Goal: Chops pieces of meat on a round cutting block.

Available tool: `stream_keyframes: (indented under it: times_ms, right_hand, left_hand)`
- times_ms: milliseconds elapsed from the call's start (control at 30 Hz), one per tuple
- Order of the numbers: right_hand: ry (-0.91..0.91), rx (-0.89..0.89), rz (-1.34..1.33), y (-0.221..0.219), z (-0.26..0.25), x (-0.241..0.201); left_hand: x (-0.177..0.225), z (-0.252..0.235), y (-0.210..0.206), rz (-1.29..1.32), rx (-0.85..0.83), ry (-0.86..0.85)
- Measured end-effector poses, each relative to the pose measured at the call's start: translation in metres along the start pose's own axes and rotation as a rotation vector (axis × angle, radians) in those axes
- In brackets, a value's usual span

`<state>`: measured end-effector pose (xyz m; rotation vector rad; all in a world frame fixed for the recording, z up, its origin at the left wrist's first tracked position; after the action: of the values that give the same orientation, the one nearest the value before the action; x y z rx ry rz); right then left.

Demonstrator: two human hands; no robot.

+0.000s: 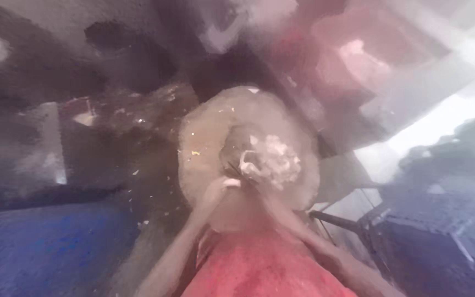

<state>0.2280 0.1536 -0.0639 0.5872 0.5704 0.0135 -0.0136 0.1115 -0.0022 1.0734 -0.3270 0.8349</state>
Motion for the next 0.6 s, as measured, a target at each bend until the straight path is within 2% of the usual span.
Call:
stream_keyframes:
  times_ms: [67,133,200,233,300,367,433,467,500,567,600]
  right_hand:
    - [-0.065,-0.062,0.039,-0.008,0.019,0.023]
    - [-0.055,-0.068,-0.084,-0.003,0.022,0.042]
    - [-0.040,0.022,-0.233,0.009,0.013,0.043]
    - [-0.027,0.079,-0.272,0.020,0.013,0.029]
    - [0.079,0.189,-0.296,0.051,0.027,-0.023]
    - [0.310,0.309,-0.341,0.076,0.047,-0.075]
    - [0.526,0.396,-0.380,0.083,0.064,-0.102]
    - [0.542,0.411,-0.304,0.074,0.062,-0.099]
    - [0.464,0.385,-0.186,0.058,0.047,-0.083]
    - [0.187,0.172,-0.011,0.019,-0.002,-0.038]
    - [0.132,0.115,0.006,0.009,-0.013,-0.027]
  left_hand:
    - [-0.007,0.034,0.024,0.322,0.049,0.021]
    - [-0.022,0.046,0.033,0.735,0.164,0.017]
    - [-0.037,0.037,0.012,1.004,0.212,0.102]
    - [-0.044,0.026,-0.011,1.065,0.147,0.161]
    - [-0.057,0.004,-0.068,0.982,-0.083,0.298]
    - [-0.071,-0.005,-0.115,0.837,-0.241,0.350]
    - [-0.066,0.001,-0.132,0.819,-0.272,0.325]
    - [-0.064,0.000,-0.136,0.843,-0.278,0.304]
    - [-0.064,0.001,-0.139,0.847,-0.294,0.319]
    - [-0.067,0.001,-0.143,0.839,-0.327,0.360]
    - [-0.067,0.003,-0.143,0.829,-0.341,0.365]
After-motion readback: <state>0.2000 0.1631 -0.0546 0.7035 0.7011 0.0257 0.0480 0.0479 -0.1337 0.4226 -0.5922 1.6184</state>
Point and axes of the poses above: each hand's wrist, its own z-axis away from the middle knuckle, its own y-axis out of the back of the hand, x = y × z, the point moved 10 cm from there along -z, towards the middle knuckle, and after that the axes turned 6 degrees about -x, right-handed, at the moved point
